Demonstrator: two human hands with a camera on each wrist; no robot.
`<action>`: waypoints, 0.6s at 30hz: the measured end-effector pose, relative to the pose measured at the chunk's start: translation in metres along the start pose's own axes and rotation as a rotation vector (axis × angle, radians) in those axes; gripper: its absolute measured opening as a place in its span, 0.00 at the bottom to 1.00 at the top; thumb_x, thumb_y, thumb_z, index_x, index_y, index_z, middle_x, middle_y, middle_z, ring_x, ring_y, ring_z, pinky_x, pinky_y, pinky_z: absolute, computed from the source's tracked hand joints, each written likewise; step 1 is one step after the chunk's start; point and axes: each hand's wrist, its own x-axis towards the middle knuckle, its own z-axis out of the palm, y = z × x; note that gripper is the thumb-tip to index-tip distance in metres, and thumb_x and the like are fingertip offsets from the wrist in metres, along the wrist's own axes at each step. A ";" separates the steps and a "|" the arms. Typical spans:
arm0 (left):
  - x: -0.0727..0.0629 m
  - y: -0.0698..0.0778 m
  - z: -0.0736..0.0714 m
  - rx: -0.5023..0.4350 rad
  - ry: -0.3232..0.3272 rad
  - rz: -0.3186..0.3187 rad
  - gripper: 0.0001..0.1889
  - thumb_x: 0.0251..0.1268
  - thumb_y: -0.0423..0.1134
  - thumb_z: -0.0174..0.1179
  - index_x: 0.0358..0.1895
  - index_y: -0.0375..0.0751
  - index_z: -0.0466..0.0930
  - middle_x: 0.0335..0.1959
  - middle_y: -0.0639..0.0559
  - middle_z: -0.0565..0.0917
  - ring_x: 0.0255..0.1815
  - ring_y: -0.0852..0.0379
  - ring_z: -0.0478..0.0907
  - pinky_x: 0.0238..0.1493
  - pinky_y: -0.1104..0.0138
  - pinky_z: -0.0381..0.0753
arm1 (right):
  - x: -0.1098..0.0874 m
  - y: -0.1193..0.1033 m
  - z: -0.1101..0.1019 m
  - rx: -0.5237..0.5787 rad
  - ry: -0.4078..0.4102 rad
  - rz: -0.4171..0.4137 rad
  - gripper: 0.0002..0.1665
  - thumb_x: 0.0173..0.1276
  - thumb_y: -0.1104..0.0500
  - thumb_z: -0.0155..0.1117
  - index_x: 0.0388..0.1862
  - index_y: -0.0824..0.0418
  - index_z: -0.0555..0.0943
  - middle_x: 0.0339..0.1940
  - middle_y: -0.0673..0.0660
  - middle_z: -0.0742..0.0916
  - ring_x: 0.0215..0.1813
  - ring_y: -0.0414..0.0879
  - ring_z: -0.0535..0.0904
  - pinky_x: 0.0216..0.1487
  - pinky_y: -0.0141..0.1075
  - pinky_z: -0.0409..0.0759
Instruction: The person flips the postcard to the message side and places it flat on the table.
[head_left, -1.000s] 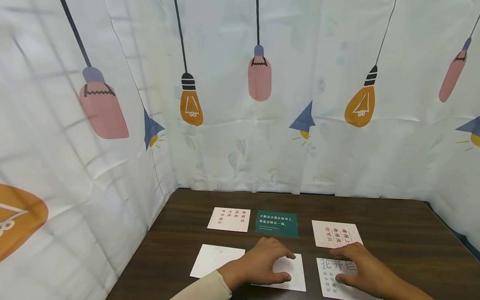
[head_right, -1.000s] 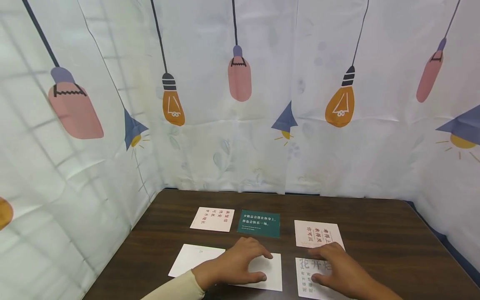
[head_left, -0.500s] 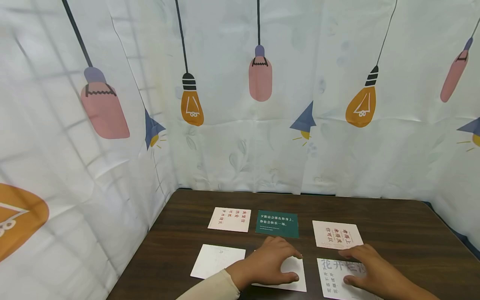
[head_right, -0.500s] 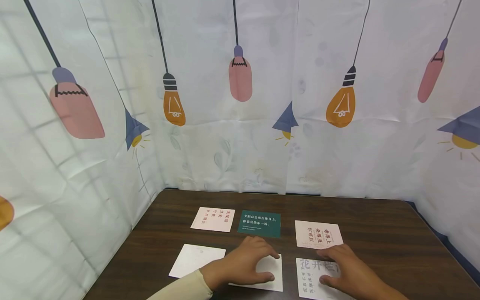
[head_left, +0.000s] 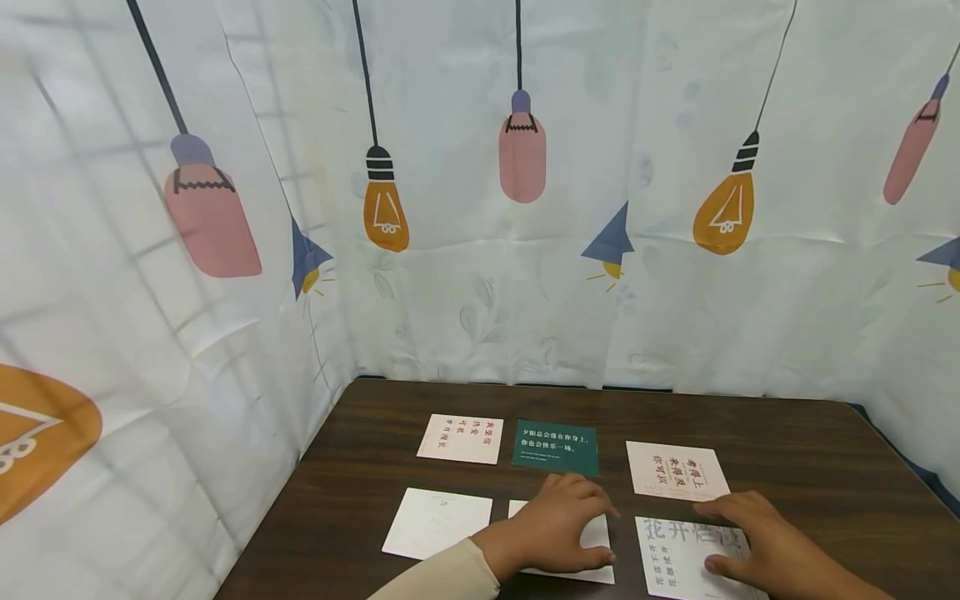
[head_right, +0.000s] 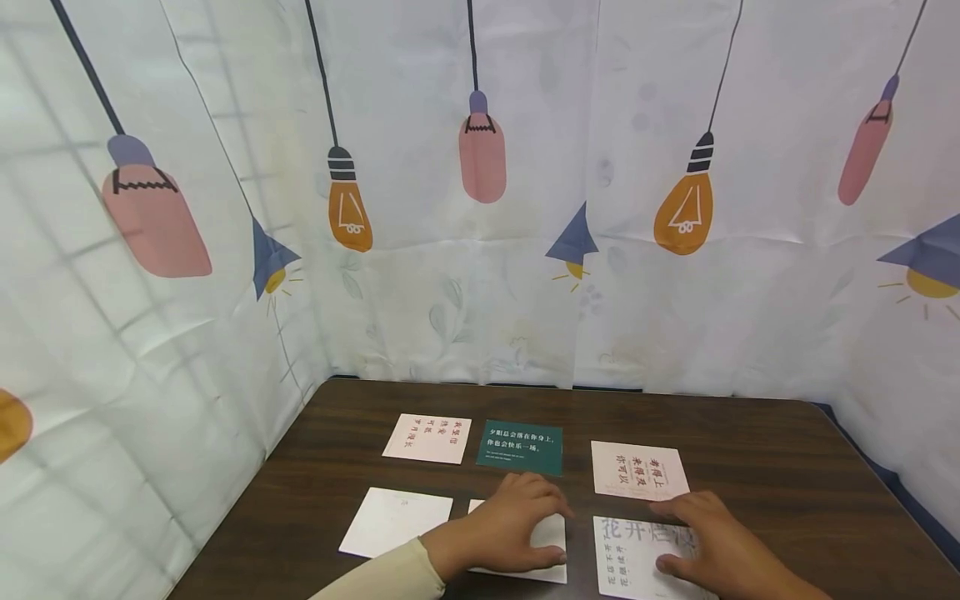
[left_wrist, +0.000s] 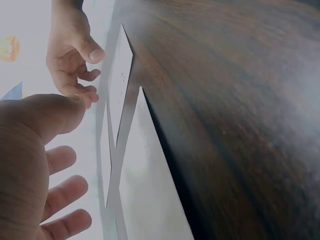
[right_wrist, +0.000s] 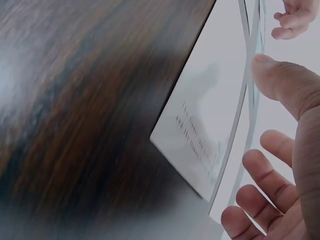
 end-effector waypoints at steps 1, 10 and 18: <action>0.001 0.001 0.000 0.003 -0.001 -0.002 0.21 0.72 0.60 0.60 0.63 0.59 0.80 0.60 0.67 0.76 0.65 0.66 0.66 0.65 0.61 0.65 | -0.001 0.001 0.000 -0.004 0.011 -0.011 0.43 0.52 0.29 0.76 0.61 0.51 0.82 0.56 0.46 0.80 0.56 0.38 0.70 0.48 0.36 0.80; 0.008 0.010 0.000 0.034 -0.021 -0.027 0.23 0.71 0.62 0.60 0.63 0.60 0.80 0.61 0.66 0.75 0.63 0.66 0.66 0.64 0.63 0.64 | -0.007 0.016 0.002 -0.041 0.076 -0.113 0.41 0.53 0.32 0.78 0.60 0.52 0.82 0.55 0.46 0.81 0.55 0.33 0.68 0.43 0.35 0.80; 0.013 0.014 0.005 0.057 -0.037 -0.058 0.26 0.69 0.66 0.59 0.64 0.61 0.79 0.60 0.66 0.74 0.62 0.66 0.65 0.59 0.65 0.64 | -0.006 0.019 -0.004 0.017 -0.101 0.042 0.45 0.52 0.33 0.79 0.63 0.57 0.80 0.59 0.57 0.80 0.58 0.57 0.72 0.47 0.49 0.81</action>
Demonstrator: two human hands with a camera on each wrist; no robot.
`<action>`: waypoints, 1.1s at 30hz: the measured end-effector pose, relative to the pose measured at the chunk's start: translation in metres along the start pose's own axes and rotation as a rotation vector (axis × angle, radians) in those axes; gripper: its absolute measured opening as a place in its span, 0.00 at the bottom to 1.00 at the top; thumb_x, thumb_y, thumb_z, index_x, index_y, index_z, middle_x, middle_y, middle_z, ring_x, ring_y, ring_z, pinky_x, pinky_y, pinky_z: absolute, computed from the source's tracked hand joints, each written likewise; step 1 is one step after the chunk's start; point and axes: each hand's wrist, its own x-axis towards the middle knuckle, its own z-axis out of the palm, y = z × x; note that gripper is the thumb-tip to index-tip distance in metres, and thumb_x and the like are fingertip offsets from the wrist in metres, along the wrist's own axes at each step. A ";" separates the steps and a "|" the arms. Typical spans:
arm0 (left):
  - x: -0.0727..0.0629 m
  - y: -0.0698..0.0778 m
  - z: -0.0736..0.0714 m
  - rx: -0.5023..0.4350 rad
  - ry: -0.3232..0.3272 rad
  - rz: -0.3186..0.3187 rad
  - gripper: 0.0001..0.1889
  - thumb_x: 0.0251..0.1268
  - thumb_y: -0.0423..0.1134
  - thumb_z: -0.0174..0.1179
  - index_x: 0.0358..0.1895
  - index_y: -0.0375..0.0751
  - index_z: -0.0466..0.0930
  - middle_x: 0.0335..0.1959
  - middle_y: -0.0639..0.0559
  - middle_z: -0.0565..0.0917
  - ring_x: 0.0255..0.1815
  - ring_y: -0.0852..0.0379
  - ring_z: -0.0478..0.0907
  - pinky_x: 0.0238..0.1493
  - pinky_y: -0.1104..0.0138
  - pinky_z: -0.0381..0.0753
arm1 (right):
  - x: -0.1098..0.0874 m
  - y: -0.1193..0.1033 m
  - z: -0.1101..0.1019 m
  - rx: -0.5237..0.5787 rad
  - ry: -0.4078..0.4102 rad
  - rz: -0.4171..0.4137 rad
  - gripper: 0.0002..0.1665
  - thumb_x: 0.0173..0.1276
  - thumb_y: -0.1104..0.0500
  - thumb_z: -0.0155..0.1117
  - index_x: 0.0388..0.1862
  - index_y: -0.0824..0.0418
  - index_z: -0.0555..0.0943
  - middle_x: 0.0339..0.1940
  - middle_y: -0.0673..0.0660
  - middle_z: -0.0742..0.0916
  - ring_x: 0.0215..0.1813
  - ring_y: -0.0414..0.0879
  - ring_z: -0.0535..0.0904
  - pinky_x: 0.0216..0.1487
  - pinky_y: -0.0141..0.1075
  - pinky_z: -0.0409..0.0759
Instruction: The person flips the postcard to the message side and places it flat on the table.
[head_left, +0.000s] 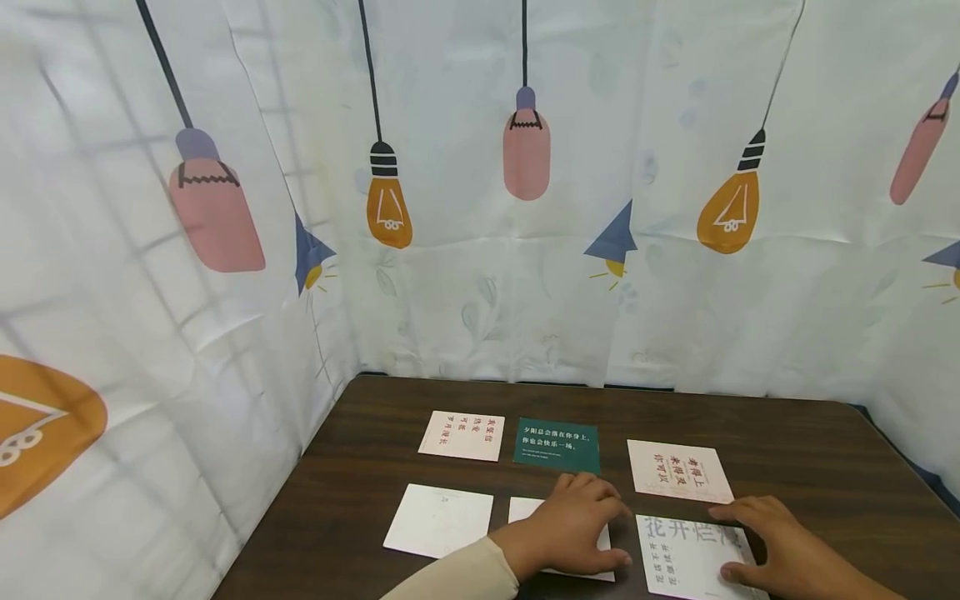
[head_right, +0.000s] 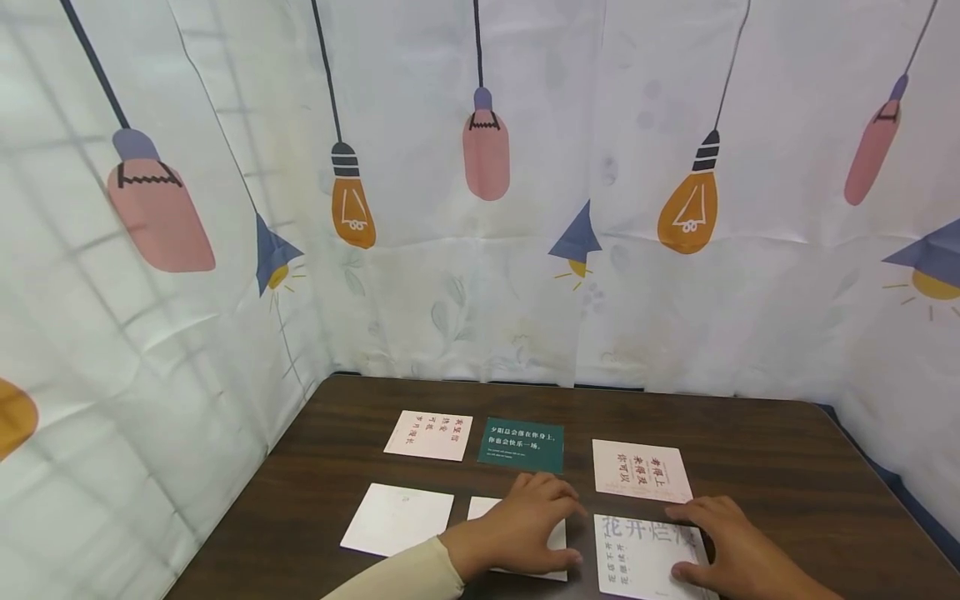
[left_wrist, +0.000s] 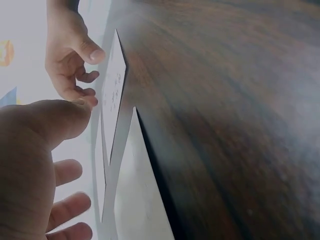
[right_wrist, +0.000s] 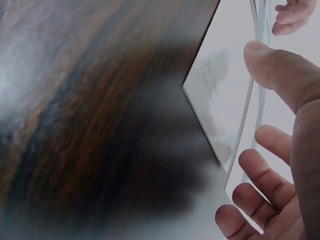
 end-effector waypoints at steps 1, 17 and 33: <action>0.001 0.001 0.000 0.005 -0.001 -0.001 0.26 0.69 0.66 0.59 0.64 0.61 0.79 0.61 0.65 0.74 0.62 0.66 0.65 0.59 0.65 0.64 | 0.000 0.001 -0.001 0.020 -0.023 0.023 0.45 0.52 0.34 0.79 0.63 0.57 0.80 0.60 0.59 0.79 0.59 0.60 0.72 0.47 0.52 0.81; 0.012 0.006 0.005 0.023 -0.016 -0.028 0.27 0.68 0.66 0.59 0.65 0.61 0.78 0.64 0.63 0.72 0.63 0.64 0.64 0.58 0.64 0.63 | -0.006 0.014 -0.002 0.055 -0.038 0.055 0.46 0.51 0.39 0.83 0.63 0.61 0.79 0.60 0.64 0.79 0.59 0.67 0.72 0.46 0.57 0.80; 0.025 0.016 0.011 0.058 -0.084 -0.081 0.35 0.64 0.72 0.58 0.69 0.59 0.75 0.68 0.59 0.67 0.66 0.63 0.59 0.59 0.62 0.63 | -0.008 0.027 -0.004 0.011 -0.055 -0.025 0.44 0.53 0.37 0.80 0.61 0.63 0.80 0.58 0.61 0.79 0.56 0.62 0.72 0.43 0.51 0.80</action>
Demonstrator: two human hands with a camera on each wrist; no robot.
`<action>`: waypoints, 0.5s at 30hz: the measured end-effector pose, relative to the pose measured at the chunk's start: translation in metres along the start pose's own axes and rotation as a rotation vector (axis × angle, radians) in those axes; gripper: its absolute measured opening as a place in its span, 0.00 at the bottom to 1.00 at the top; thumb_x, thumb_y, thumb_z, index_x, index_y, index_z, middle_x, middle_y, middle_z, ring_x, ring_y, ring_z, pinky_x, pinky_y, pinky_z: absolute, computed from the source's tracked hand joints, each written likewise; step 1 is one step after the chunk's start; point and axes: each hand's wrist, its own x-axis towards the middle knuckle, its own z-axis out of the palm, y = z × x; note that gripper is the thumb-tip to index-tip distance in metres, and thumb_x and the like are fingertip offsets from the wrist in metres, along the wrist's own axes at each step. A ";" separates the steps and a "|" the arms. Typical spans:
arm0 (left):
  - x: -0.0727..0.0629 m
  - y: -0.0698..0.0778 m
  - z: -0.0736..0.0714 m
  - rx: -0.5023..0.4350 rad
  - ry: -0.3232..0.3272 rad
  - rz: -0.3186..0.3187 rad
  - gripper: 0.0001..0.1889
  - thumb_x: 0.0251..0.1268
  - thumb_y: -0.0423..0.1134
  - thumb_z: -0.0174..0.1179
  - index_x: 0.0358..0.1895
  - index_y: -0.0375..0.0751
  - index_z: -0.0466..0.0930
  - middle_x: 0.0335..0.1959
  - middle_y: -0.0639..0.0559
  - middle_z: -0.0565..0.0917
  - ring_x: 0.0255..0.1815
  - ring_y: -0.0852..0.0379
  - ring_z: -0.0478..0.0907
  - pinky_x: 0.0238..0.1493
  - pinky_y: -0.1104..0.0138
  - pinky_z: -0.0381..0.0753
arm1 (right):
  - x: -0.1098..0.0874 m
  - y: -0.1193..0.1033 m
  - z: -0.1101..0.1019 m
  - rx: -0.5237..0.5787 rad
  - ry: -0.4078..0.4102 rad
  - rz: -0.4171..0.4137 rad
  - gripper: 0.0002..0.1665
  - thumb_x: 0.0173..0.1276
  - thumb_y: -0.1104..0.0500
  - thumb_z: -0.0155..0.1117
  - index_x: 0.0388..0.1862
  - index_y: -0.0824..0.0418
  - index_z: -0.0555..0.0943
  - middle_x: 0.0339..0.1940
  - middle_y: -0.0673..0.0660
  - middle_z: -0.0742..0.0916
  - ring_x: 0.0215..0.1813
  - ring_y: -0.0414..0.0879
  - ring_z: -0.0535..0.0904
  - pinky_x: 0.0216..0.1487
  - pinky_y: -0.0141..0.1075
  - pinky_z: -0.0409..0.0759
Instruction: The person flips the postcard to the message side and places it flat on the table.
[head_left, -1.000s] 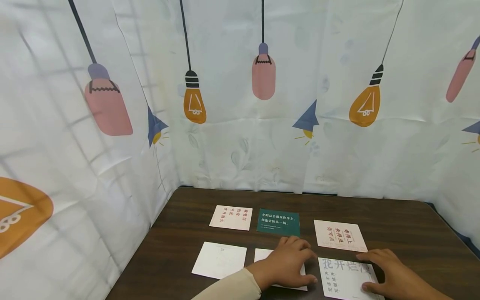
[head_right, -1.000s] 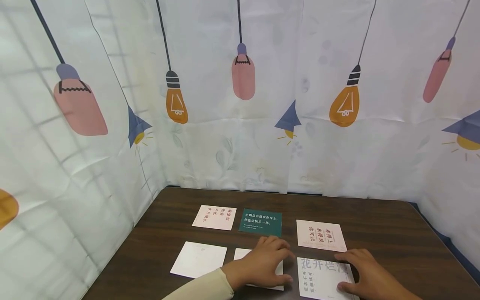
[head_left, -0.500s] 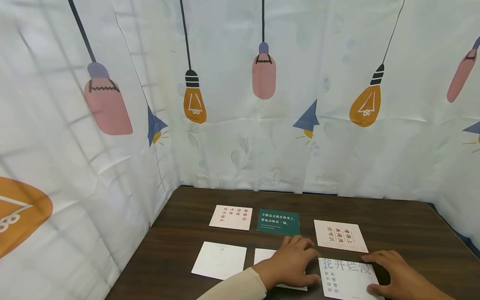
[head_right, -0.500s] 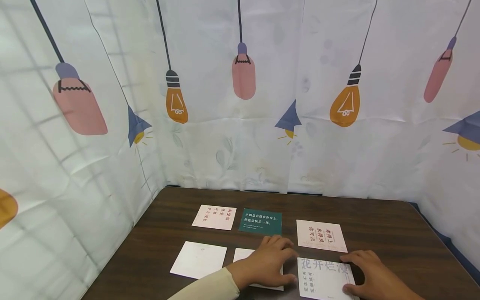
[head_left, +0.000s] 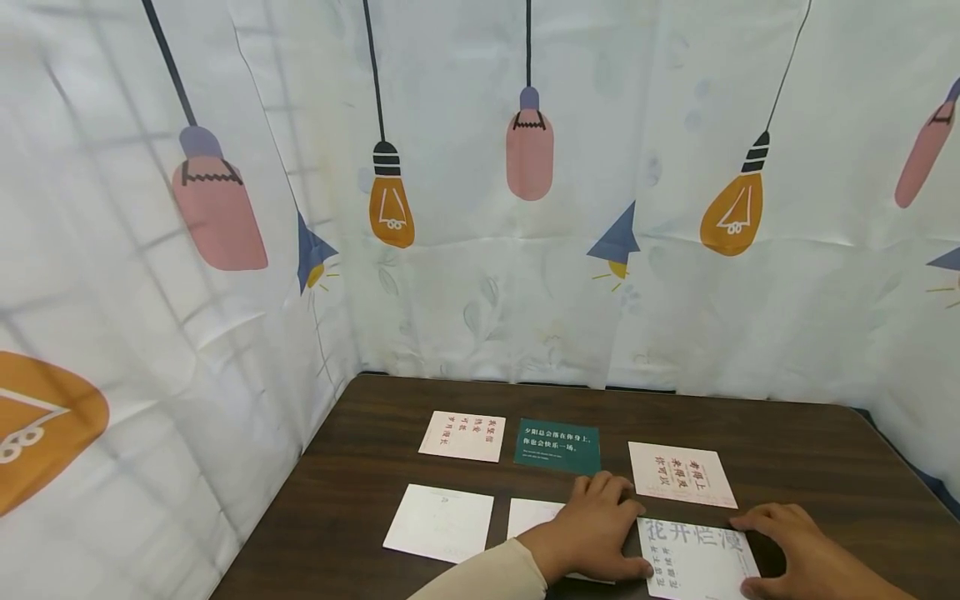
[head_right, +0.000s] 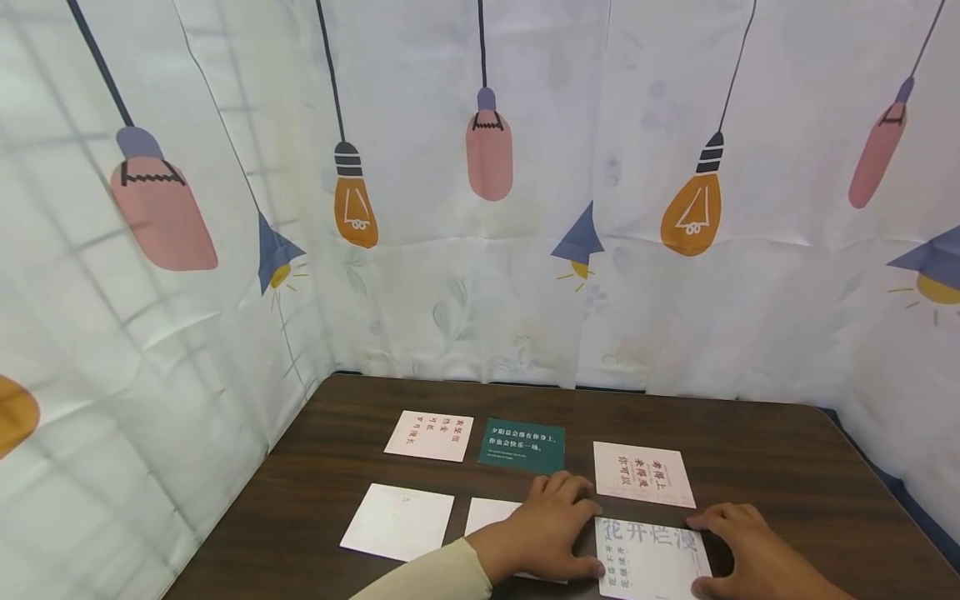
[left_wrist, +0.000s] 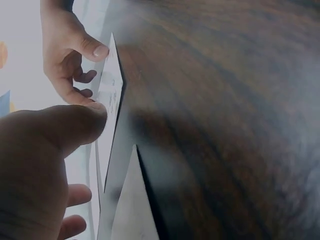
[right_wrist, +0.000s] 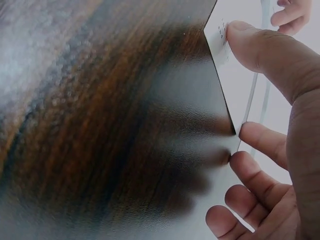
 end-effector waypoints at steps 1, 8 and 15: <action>0.000 0.000 0.000 0.000 -0.001 -0.003 0.36 0.63 0.72 0.59 0.69 0.58 0.75 0.68 0.59 0.67 0.66 0.63 0.58 0.59 0.62 0.62 | 0.001 -0.001 0.000 0.013 -0.008 0.009 0.43 0.53 0.39 0.81 0.60 0.64 0.80 0.57 0.62 0.79 0.56 0.65 0.71 0.43 0.54 0.80; 0.002 0.000 0.003 -0.008 -0.007 -0.020 0.37 0.60 0.71 0.62 0.69 0.58 0.76 0.68 0.59 0.67 0.65 0.63 0.57 0.58 0.63 0.60 | 0.005 -0.005 -0.003 0.074 -0.041 0.077 0.41 0.51 0.43 0.84 0.59 0.61 0.80 0.59 0.65 0.78 0.58 0.71 0.70 0.44 0.60 0.79; 0.004 0.001 0.003 -0.014 -0.018 -0.023 0.36 0.59 0.72 0.63 0.68 0.59 0.76 0.68 0.59 0.66 0.65 0.63 0.57 0.58 0.63 0.60 | 0.005 -0.005 -0.004 0.076 -0.037 0.080 0.40 0.50 0.43 0.85 0.57 0.58 0.79 0.59 0.62 0.79 0.58 0.68 0.70 0.44 0.53 0.79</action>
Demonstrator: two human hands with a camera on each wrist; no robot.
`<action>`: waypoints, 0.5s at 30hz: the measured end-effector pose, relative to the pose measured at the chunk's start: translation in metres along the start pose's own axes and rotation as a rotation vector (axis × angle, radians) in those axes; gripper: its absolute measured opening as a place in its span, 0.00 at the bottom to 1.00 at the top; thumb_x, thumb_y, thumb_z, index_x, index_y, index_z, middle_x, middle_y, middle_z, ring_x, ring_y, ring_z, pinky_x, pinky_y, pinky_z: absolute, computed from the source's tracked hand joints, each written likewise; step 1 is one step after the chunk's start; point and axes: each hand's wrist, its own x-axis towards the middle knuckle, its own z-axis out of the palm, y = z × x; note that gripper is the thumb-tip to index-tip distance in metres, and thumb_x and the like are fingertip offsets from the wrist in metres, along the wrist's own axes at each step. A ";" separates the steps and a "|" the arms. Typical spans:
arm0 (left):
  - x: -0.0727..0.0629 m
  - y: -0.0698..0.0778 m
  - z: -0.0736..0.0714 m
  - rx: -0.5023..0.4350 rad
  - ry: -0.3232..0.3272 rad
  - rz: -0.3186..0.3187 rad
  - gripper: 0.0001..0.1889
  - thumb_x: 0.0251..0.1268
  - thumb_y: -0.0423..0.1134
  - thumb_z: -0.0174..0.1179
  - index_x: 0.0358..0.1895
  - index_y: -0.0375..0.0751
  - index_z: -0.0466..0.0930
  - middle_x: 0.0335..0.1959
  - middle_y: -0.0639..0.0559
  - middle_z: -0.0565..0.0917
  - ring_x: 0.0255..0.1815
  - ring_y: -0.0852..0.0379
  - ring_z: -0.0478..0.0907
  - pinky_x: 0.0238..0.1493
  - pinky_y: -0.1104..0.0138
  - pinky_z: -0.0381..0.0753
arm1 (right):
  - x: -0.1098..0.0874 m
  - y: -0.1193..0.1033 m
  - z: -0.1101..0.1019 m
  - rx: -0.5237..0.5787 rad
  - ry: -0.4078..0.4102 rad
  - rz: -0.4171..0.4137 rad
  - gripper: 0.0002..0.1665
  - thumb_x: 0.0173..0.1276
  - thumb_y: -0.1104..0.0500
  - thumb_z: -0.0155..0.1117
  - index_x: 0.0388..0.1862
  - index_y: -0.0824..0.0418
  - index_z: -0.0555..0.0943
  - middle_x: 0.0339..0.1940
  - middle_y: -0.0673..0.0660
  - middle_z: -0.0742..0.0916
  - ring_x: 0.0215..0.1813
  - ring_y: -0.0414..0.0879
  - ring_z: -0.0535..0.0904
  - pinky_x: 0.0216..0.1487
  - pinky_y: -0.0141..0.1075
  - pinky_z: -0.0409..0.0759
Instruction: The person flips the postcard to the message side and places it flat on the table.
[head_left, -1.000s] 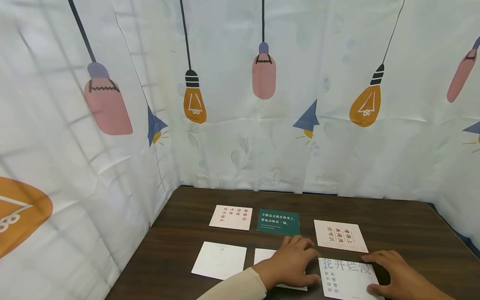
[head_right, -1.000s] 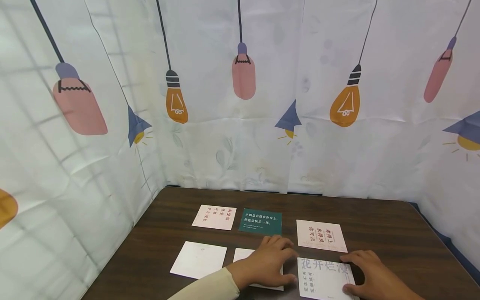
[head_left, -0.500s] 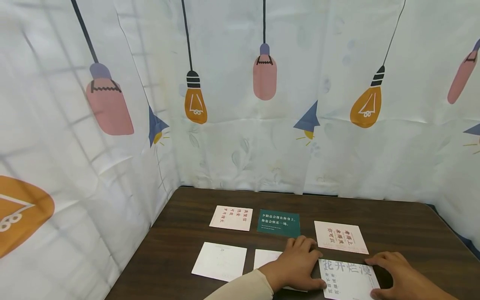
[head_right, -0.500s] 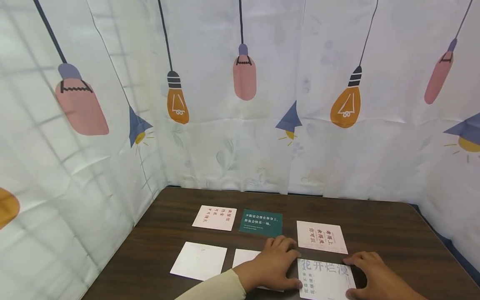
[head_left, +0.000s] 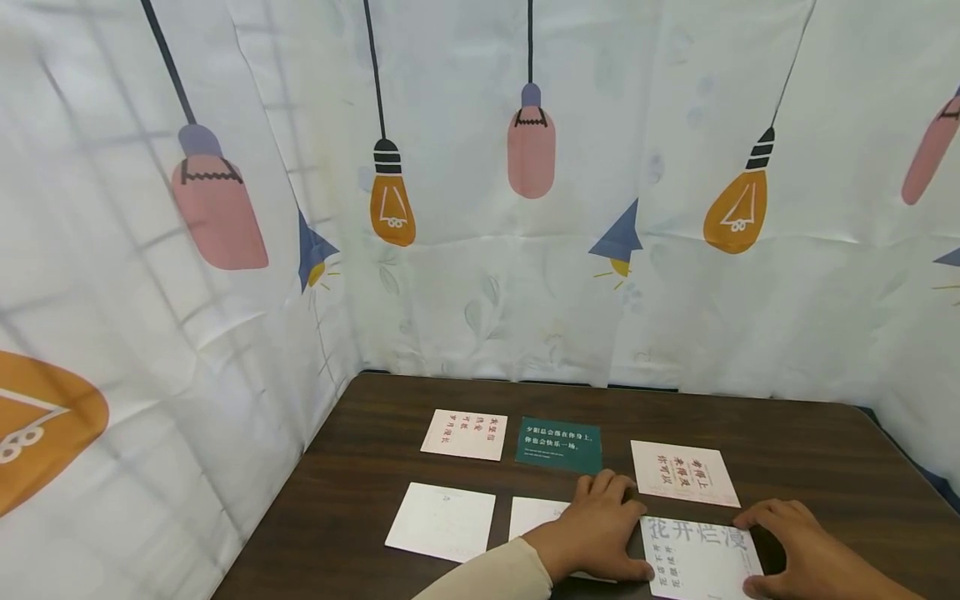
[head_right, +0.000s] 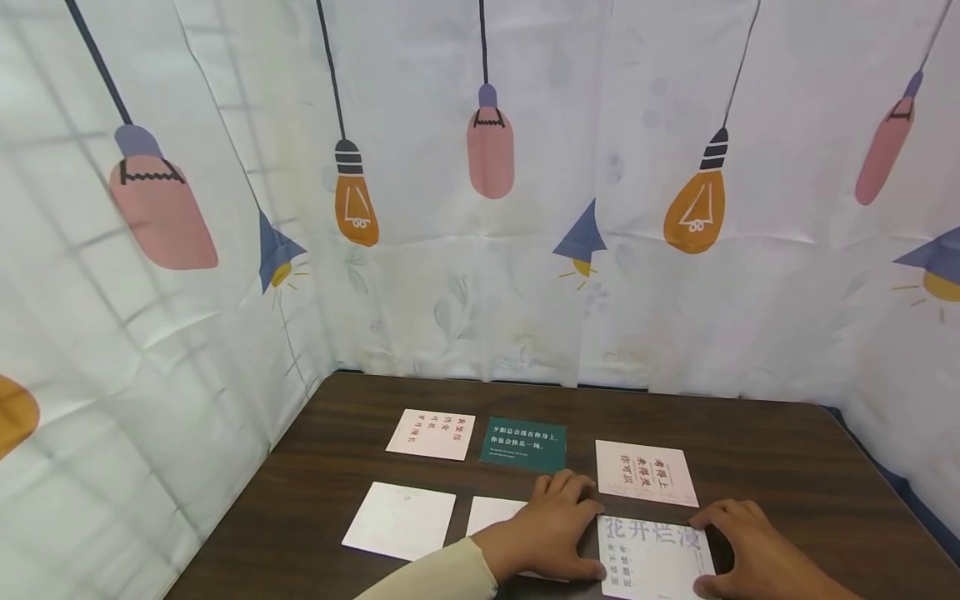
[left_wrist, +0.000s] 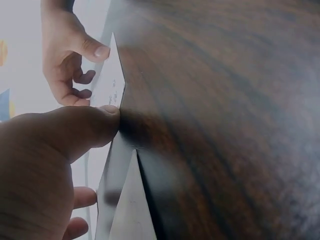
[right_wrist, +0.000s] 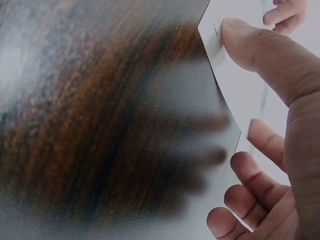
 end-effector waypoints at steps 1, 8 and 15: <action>0.000 0.000 0.000 -0.002 0.002 0.002 0.35 0.59 0.71 0.63 0.67 0.60 0.76 0.68 0.59 0.67 0.65 0.63 0.57 0.57 0.63 0.60 | 0.000 0.000 0.000 -0.008 0.006 -0.002 0.41 0.49 0.43 0.85 0.57 0.59 0.78 0.58 0.61 0.79 0.58 0.67 0.70 0.44 0.50 0.80; 0.001 0.001 -0.001 -0.007 0.029 0.005 0.34 0.58 0.71 0.66 0.65 0.62 0.75 0.66 0.61 0.67 0.64 0.63 0.57 0.55 0.64 0.60 | 0.002 -0.004 -0.001 0.071 -0.002 0.089 0.45 0.46 0.45 0.87 0.57 0.63 0.76 0.58 0.63 0.79 0.58 0.66 0.71 0.47 0.55 0.79; -0.001 0.006 -0.006 -0.044 0.081 -0.043 0.35 0.51 0.67 0.73 0.61 0.61 0.73 0.59 0.65 0.70 0.59 0.65 0.59 0.51 0.64 0.58 | 0.005 -0.005 0.000 0.172 -0.036 0.185 0.48 0.45 0.44 0.88 0.59 0.63 0.73 0.56 0.67 0.77 0.54 0.62 0.74 0.45 0.54 0.80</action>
